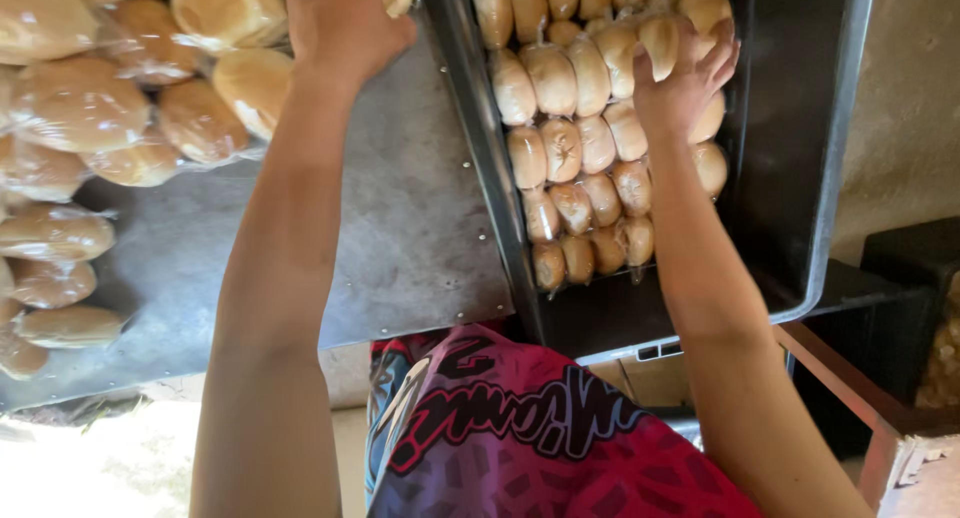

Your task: The person organizes packaged breads by picking them up from a metal table and packing them neatly into a plastic container by hand.

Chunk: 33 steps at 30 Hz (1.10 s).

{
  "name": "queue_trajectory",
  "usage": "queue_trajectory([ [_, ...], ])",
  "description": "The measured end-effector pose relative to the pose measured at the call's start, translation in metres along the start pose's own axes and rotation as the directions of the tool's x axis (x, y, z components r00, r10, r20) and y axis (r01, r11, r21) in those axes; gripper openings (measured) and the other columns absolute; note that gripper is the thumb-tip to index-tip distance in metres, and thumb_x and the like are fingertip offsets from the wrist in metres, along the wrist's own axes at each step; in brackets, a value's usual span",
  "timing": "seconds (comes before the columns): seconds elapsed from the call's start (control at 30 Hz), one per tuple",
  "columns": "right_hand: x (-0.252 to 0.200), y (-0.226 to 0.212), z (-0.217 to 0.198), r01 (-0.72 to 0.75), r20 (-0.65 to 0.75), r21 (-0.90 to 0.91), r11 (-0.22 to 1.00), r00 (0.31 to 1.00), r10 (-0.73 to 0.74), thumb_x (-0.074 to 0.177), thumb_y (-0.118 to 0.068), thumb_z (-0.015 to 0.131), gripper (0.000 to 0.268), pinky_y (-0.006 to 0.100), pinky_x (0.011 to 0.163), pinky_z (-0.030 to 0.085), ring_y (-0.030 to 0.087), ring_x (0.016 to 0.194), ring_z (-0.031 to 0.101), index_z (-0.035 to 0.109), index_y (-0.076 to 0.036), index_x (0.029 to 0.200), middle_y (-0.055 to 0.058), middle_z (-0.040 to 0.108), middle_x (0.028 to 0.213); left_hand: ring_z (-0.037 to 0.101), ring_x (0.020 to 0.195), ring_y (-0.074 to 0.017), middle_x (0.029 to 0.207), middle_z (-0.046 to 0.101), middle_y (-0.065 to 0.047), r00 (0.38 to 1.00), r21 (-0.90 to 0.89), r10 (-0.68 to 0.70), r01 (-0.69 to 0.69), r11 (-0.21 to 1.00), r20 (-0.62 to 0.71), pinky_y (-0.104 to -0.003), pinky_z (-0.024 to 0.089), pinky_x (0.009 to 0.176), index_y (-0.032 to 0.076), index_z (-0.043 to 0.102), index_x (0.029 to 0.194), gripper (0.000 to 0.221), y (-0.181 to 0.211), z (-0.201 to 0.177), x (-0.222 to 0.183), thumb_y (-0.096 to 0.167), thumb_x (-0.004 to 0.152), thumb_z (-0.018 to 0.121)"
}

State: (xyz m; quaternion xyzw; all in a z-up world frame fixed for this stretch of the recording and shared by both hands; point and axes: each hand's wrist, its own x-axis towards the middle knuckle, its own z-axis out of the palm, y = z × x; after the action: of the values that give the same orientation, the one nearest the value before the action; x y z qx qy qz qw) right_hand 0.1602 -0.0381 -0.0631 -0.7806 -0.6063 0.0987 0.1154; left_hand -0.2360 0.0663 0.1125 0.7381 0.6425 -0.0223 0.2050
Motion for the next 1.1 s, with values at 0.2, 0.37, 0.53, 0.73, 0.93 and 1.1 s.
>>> queue_trajectory([
  [0.2,-0.097,-0.117,-0.077,-0.430,0.434,0.896,0.115,0.901,-0.012,0.109,-0.048,0.064,0.050,0.047,0.084,0.047,0.031,0.099,0.060,0.059,-0.008,0.139,0.020,0.061,0.123,0.055,0.127,-0.0379,0.136,0.063,-0.014,0.886,-0.276,0.410,-0.459,0.845,-0.217,-0.053,0.043,0.107,0.011,0.063,0.134,0.068,0.028,-0.018,-0.071,0.028,0.072,0.085],
  [0.37,-0.185,-0.195,-0.130,-0.795,0.617,0.323,-0.514,0.589,-0.522,0.088,-0.069,0.055,0.082,0.050,0.085,0.059,0.036,0.117,0.069,0.045,-0.015,0.149,0.014,0.063,0.140,0.045,0.140,-0.0378,0.149,0.052,-0.016,0.650,-0.459,0.755,-0.698,0.550,-0.084,-0.056,0.031,0.115,0.012,0.061,0.138,0.068,0.020,-0.040,-0.144,0.037,0.080,0.087],
  [0.53,-0.252,-0.199,-0.109,-0.740,0.486,0.550,-0.386,0.660,-0.573,0.105,-0.042,0.071,0.067,0.049,0.104,0.054,0.038,0.126,0.065,0.043,-0.005,0.153,0.019,0.062,0.138,0.052,0.137,-0.0320,0.146,0.056,-0.010,0.985,-0.283,-0.047,-0.002,0.959,-0.167,-0.046,0.045,0.117,0.013,0.058,0.136,0.067,-0.093,-0.054,-0.119,0.049,0.087,0.086],
  [0.73,-0.268,-0.239,-0.122,-0.755,0.734,0.520,-0.400,0.634,-0.244,0.099,-0.027,0.069,0.061,0.050,0.085,0.064,0.031,0.120,0.066,0.044,-0.007,0.150,0.014,0.062,0.136,0.042,0.127,-0.0474,0.152,0.039,-0.021,0.901,-0.032,0.308,-0.333,0.943,-0.306,-0.052,0.044,0.105,0.005,0.047,0.141,0.090,-0.101,0.033,-0.155,0.037,0.070,0.092],
  [0.93,-0.266,-0.270,-0.134,-0.650,0.640,0.760,-0.006,0.751,-0.163,0.096,-0.026,0.071,0.062,0.050,0.076,0.055,0.034,0.114,0.064,0.041,-0.015,0.149,0.014,0.062,0.132,0.054,0.138,-0.0318,0.152,0.047,-0.015,0.900,-0.829,-0.111,-0.333,0.449,-0.421,-0.043,0.047,0.121,0.007,0.044,0.144,0.075,-0.086,0.069,-0.207,0.021,0.084,0.086],
  [1.1,-0.277,-0.278,-0.136,-0.661,0.579,0.417,-0.623,0.722,-0.379,0.090,-0.063,0.061,0.069,0.082,0.106,0.049,0.039,0.141,0.055,0.049,-0.024,0.144,0.004,0.057,0.148,0.043,0.145,-0.0317,0.163,0.035,-0.018,0.965,-0.948,0.042,-0.245,-0.203,-0.258,-0.043,0.040,0.123,0.010,0.032,0.156,0.081,-0.048,0.039,-0.288,0.027,0.093,0.079],
])
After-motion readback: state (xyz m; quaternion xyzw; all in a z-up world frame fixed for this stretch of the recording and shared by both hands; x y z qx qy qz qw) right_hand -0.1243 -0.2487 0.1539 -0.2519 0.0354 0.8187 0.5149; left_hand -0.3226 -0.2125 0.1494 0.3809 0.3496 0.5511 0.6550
